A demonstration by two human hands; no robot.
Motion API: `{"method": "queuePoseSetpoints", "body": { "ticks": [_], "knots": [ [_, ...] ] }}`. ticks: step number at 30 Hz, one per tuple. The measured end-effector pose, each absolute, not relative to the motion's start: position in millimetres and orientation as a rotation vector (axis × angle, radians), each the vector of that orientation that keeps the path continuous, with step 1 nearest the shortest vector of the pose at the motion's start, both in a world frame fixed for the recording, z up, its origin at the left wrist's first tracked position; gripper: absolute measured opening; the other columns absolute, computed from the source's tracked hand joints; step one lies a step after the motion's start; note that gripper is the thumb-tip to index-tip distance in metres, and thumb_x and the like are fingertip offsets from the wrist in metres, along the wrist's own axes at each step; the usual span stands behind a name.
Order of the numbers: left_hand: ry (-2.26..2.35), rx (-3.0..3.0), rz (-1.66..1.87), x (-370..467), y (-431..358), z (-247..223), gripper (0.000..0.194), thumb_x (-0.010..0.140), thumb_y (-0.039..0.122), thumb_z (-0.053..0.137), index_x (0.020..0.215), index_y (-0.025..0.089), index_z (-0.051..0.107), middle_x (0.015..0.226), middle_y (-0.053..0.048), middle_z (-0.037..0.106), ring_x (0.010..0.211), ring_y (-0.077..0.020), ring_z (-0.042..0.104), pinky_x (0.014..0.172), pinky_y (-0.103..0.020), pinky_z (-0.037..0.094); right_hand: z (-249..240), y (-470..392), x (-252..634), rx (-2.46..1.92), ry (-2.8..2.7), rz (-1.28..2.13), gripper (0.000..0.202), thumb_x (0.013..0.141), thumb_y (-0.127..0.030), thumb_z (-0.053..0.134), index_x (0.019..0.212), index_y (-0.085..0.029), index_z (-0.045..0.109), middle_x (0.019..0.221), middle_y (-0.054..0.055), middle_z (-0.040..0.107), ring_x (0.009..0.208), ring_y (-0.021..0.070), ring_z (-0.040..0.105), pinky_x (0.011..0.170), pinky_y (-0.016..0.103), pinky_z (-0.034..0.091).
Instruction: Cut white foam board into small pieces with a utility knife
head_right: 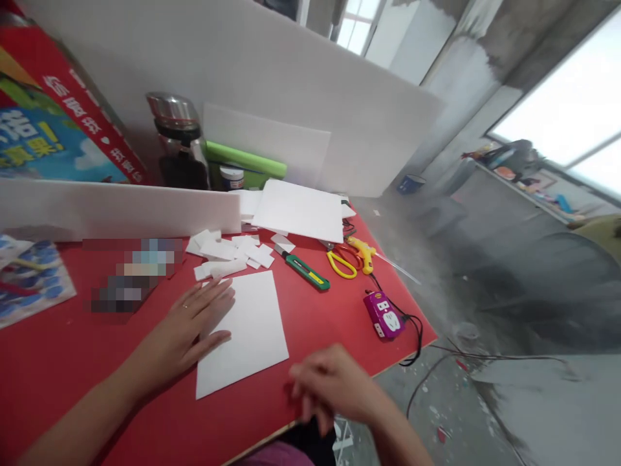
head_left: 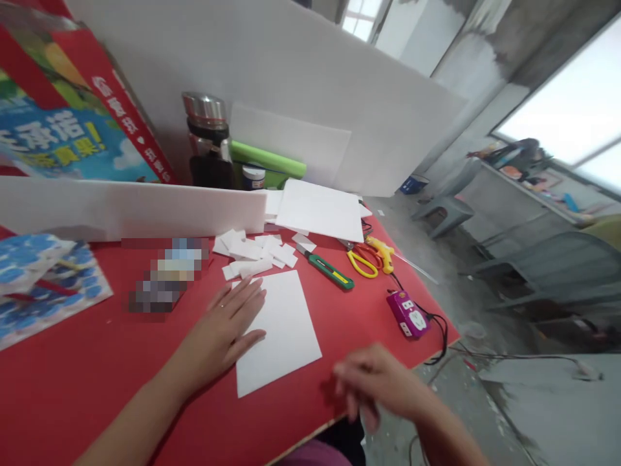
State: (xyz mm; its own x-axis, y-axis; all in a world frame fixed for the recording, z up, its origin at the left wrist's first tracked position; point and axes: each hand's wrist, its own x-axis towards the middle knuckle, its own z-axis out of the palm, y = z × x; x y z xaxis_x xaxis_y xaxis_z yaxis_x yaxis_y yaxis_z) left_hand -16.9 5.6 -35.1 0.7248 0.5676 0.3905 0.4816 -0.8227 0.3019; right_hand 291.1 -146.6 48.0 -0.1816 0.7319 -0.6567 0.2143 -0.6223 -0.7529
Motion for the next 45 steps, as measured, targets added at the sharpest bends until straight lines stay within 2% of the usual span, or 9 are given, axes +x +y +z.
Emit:
{"method": "queuePoseSetpoints", "body": {
  "ticks": [4, 7, 12, 21, 26, 30, 35, 40, 45],
  "knots": [
    [0.811, 2.834, 0.643, -16, 10, -44, 0.061, 0.109, 0.050, 0.053, 0.164, 0.024, 0.045, 0.169, -0.009, 0.046, 0.157, -0.0313, 0.044, 0.130, -0.052, 0.034, 72, -119, 387, -2.079, -1.147, 0.623, 0.055, 0.096, -0.068, 0.061, 0.084, -0.017, 0.076, 0.068, 0.007, 0.075, 0.052, 0.0181, 0.064, 0.053, 0.029, 0.048],
    [0.848, 2.844, 0.640, -17, 12, -45, 0.059, 0.109, 0.052, 0.053, 0.160, 0.022, 0.051, 0.168, -0.010, 0.047, 0.156, -0.0314, 0.045, 0.128, -0.051, 0.037, 71, -71, 445, -2.389, -1.299, 0.094, 0.037, 0.102, -0.042, 0.053, 0.109, -0.017, 0.079, 0.105, 0.012, 0.082, 0.092, 0.0245, 0.076, 0.078, 0.030, 0.053],
    [0.904, 2.839, 0.602, -18, 10, -42, 0.057, 0.108, 0.053, 0.053, 0.155, 0.023, 0.057, 0.167, -0.009, 0.048, 0.154, -0.0320, 0.048, 0.126, -0.051, 0.041, 41, 7, 482, -2.627, -1.295, 0.268, 0.028, 0.102, -0.035, 0.063, 0.100, -0.012, 0.079, 0.104, 0.016, 0.079, 0.099, 0.0263, 0.072, 0.081, 0.034, 0.054],
    [0.926, 2.832, 0.558, -16, 9, -34, 0.055, 0.108, 0.053, 0.052, 0.153, 0.021, 0.060, 0.166, -0.010, 0.050, 0.154, -0.0328, 0.048, 0.125, -0.052, 0.043, 9, 16, 499, -2.610, -1.045, 0.707, 0.037, 0.103, -0.039, 0.070, 0.133, -0.018, 0.067, 0.135, 0.010, 0.067, 0.114, 0.0273, 0.070, 0.095, 0.047, 0.062],
    [0.909, 2.791, 0.586, -16, 10, -37, 0.055, 0.108, 0.052, 0.054, 0.153, 0.022, 0.060, 0.166, -0.010, 0.051, 0.153, -0.0332, 0.049, 0.126, -0.053, 0.042, 14, -8, 504, -2.348, -0.854, 0.847, 0.025, 0.103, -0.037, 0.071, 0.114, -0.014, 0.071, 0.105, 0.006, 0.074, 0.085, 0.0177, 0.072, 0.074, 0.034, 0.063],
    [0.919, 2.762, 0.575, -16, 9, -35, 0.053, 0.108, 0.052, 0.053, 0.152, 0.023, 0.062, 0.165, -0.010, 0.052, 0.152, -0.0328, 0.051, 0.125, -0.054, 0.043, 26, -26, 495, -2.086, -0.756, 0.787, 0.025, 0.080, -0.029, 0.085, 0.073, -0.017, 0.064, 0.058, -0.001, 0.063, 0.052, 0.0147, 0.061, 0.049, 0.027, 0.051],
    [0.923, 2.772, 0.558, -17, 9, -34, 0.054, 0.108, 0.053, 0.054, 0.151, 0.023, 0.061, 0.165, -0.009, 0.051, 0.152, -0.0323, 0.050, 0.126, -0.053, 0.041, 50, -60, 467, -1.767, -0.662, 0.656, 0.044, 0.054, -0.029, 0.090, 0.087, -0.020, 0.063, 0.075, 0.000, 0.072, 0.055, 0.0130, 0.062, 0.047, 0.023, 0.048],
    [0.898, 2.794, 0.586, -17, 13, -41, 0.055, 0.108, 0.053, 0.053, 0.152, 0.021, 0.060, 0.167, -0.010, 0.049, 0.155, -0.0321, 0.047, 0.127, -0.052, 0.039, 55, -97, 414, -1.569, -0.588, 0.746, 0.040, 0.065, -0.043, 0.086, 0.085, -0.023, 0.057, 0.069, -0.003, 0.062, 0.050, 0.0110, 0.052, 0.038, 0.021, 0.035],
    [0.893, 2.760, 0.583, -18, 14, -44, 0.054, 0.107, 0.054, 0.054, 0.152, 0.023, 0.060, 0.167, -0.009, 0.049, 0.155, -0.0312, 0.047, 0.128, -0.051, 0.038, 36, -110, 363, -1.406, -0.496, 0.776, 0.048, 0.070, -0.050, 0.093, 0.082, -0.024, 0.055, 0.066, -0.006, 0.058, 0.058, 0.0138, 0.058, 0.050, 0.026, 0.051]
  ]
}}
